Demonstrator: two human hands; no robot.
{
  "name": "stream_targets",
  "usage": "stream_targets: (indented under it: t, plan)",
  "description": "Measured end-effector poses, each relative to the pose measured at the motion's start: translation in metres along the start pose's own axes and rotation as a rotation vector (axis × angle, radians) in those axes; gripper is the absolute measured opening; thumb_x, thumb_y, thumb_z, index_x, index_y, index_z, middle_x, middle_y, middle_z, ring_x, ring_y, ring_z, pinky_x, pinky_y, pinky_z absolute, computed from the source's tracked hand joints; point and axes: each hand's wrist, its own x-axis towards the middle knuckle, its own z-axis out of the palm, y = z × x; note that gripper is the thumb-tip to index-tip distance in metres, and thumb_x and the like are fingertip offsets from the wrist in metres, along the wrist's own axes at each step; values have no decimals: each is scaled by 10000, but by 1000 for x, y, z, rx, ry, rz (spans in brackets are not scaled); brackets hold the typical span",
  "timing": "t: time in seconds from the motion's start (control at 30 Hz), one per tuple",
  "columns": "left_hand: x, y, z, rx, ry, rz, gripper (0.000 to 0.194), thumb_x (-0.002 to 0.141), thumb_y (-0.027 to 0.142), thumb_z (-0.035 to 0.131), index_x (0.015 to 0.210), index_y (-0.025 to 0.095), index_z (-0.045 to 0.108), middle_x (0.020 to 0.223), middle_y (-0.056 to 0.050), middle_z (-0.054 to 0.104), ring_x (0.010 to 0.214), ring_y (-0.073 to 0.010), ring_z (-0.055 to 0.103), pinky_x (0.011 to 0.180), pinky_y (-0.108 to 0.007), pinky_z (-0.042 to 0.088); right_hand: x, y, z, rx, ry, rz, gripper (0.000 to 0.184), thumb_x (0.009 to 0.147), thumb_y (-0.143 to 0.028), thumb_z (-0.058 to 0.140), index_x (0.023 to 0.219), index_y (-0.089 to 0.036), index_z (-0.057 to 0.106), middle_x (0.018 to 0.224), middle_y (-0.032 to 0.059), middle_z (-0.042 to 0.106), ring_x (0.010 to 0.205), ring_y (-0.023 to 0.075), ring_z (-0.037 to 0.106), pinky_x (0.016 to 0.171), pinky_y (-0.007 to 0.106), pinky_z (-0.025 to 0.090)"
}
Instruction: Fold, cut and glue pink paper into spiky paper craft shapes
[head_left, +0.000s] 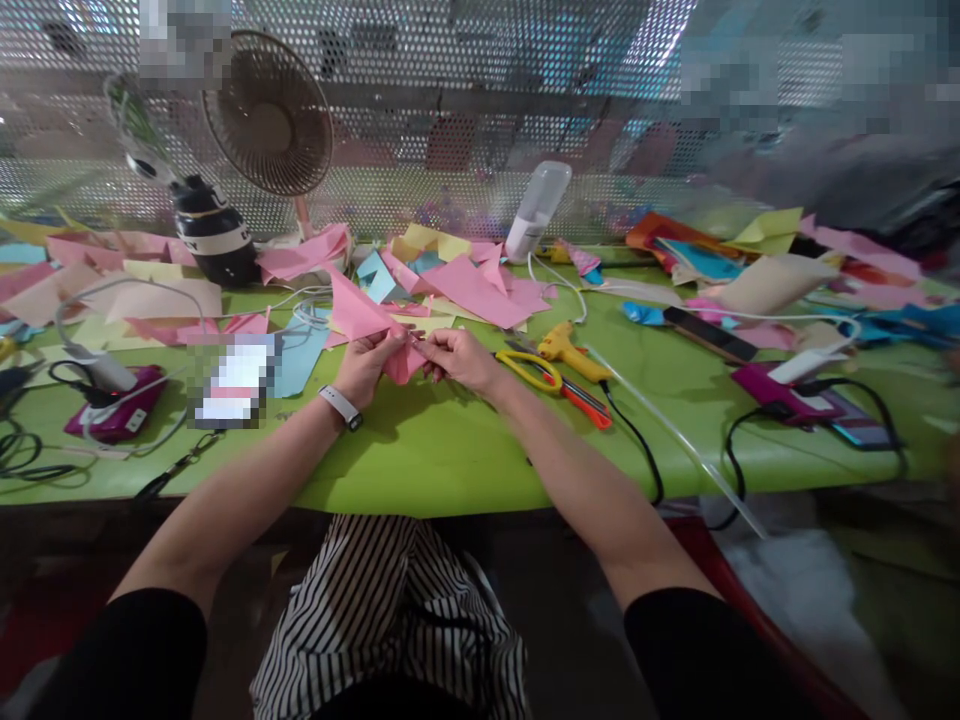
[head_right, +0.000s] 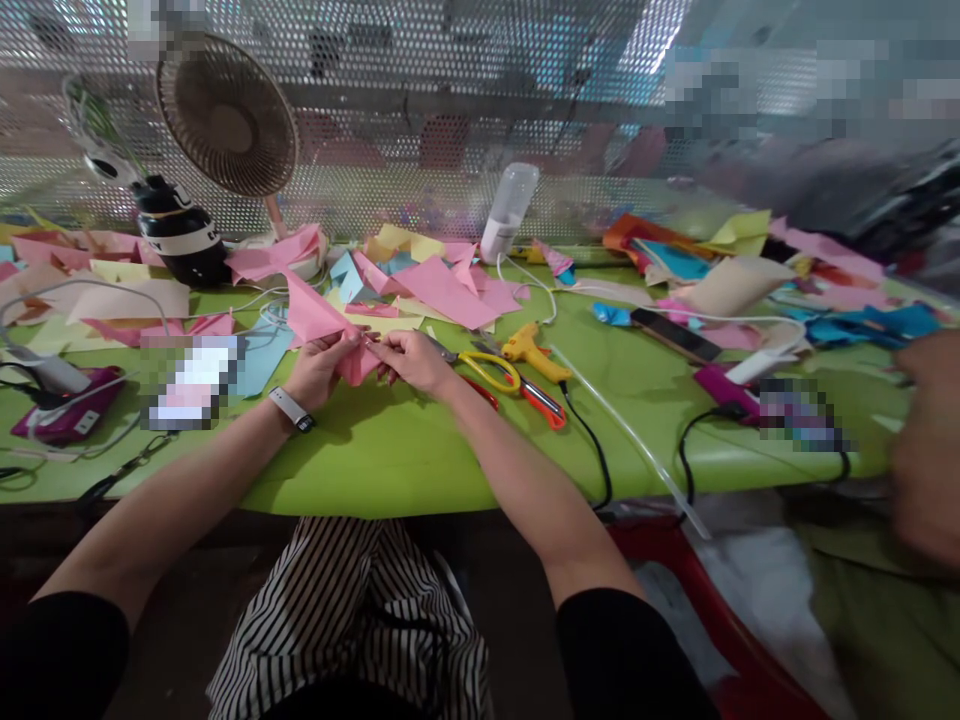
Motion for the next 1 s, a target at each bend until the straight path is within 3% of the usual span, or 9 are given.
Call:
stream_targets:
  t: [0.13, 0.5, 0.73, 1.0]
  plan:
    - [0, 1, 0, -12, 31, 14, 372, 625, 389, 887, 883, 145, 774, 919, -90, 775, 885, -208, 709, 839, -310, 536, -2, -1, -1, 9, -16, 26, 562, 700, -718, 705, 684, -167, 592, 551, 14, 666, 391, 77, 543, 354, 178, 346]
    - [1, 2, 0, -21, 75, 60, 383, 636, 408, 880, 885, 141, 765, 895, -85, 769, 839, -193, 696, 761, -293, 527, 0, 2, 0, 31, -29, 16, 553, 660, -692, 754, 701, -157, 616, 569, 33, 695, 446, 102, 607, 432, 189, 426]
    - [1, 2, 0, -28, 80, 51, 401, 619, 409, 887, 889, 144, 755, 908, -87, 770, 890, -214, 703, 829, -327, 532, -1, 3, 3, 73, -13, 36, 573, 616, -705, 770, 688, -157, 622, 572, 33, 693, 439, 99, 600, 429, 192, 432]
    - [-1, 3, 3, -12, 20, 30, 390, 611, 311, 900, 922, 138, 742, 951, -93, 771, 869, -208, 717, 824, -326, 539, -2, 2, 2, 63, 9, 29, 563, 653, -710, 745, 692, -159, 637, 541, 18, 670, 420, 90, 577, 417, 187, 415]
